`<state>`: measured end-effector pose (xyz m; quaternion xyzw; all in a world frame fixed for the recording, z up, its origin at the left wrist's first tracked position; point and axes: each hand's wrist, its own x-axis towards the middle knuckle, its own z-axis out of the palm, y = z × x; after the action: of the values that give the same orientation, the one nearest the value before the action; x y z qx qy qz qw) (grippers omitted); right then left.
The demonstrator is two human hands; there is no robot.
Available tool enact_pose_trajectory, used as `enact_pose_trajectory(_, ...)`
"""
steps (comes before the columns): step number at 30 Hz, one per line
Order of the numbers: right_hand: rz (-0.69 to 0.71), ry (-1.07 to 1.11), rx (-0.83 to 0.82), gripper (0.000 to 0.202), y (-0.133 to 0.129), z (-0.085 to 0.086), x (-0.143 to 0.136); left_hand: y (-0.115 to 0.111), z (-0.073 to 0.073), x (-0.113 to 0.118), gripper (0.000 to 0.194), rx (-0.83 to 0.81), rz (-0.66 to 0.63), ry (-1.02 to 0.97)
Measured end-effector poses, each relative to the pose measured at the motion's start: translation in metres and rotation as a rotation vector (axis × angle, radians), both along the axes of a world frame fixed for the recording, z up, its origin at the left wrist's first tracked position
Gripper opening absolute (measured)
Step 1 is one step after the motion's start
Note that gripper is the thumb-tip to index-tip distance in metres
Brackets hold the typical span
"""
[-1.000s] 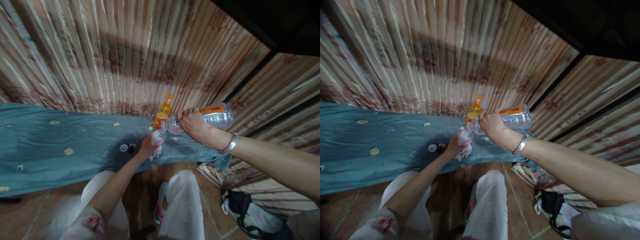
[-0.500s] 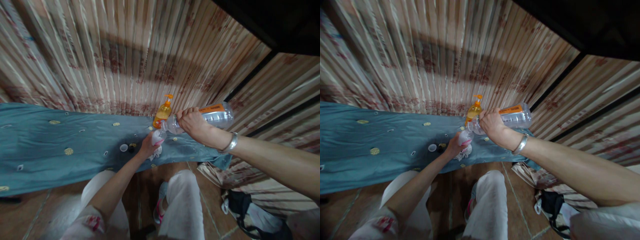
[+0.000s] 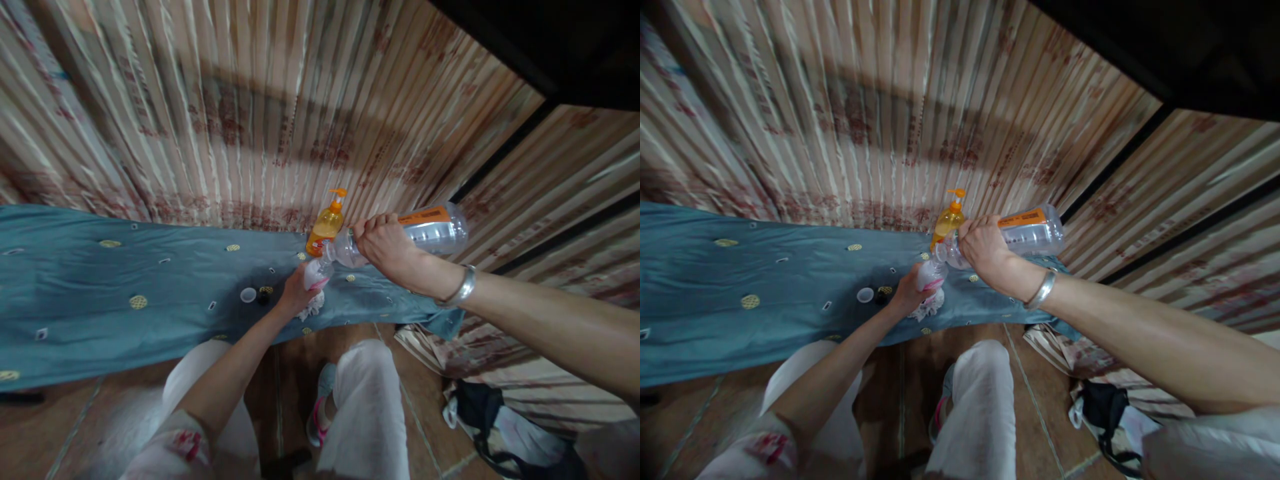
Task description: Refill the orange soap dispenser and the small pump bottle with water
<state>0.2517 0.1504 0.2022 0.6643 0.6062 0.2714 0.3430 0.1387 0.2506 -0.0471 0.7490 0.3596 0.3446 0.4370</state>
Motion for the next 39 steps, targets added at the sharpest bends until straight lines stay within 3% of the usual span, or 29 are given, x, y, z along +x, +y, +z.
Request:
enact_pose_trajectory(16,0.054,-0.013,0.013,0.048,0.000,-0.003,0.004,0.002,-0.005,0.001,0.063,0.007,-0.013,-0.014)
enact_pose_trajectory(27,-0.021,-0.051,-0.030,0.052,-0.002,0.005,-0.009,0.002,-0.008,0.001,0.061,0.018,-0.003,-0.021)
enact_pose_trajectory(39,0.032,-0.059,0.006,0.047,0.000,0.002,-0.004,0.003,-0.009,0.004,0.062,0.045,-0.002,0.049)
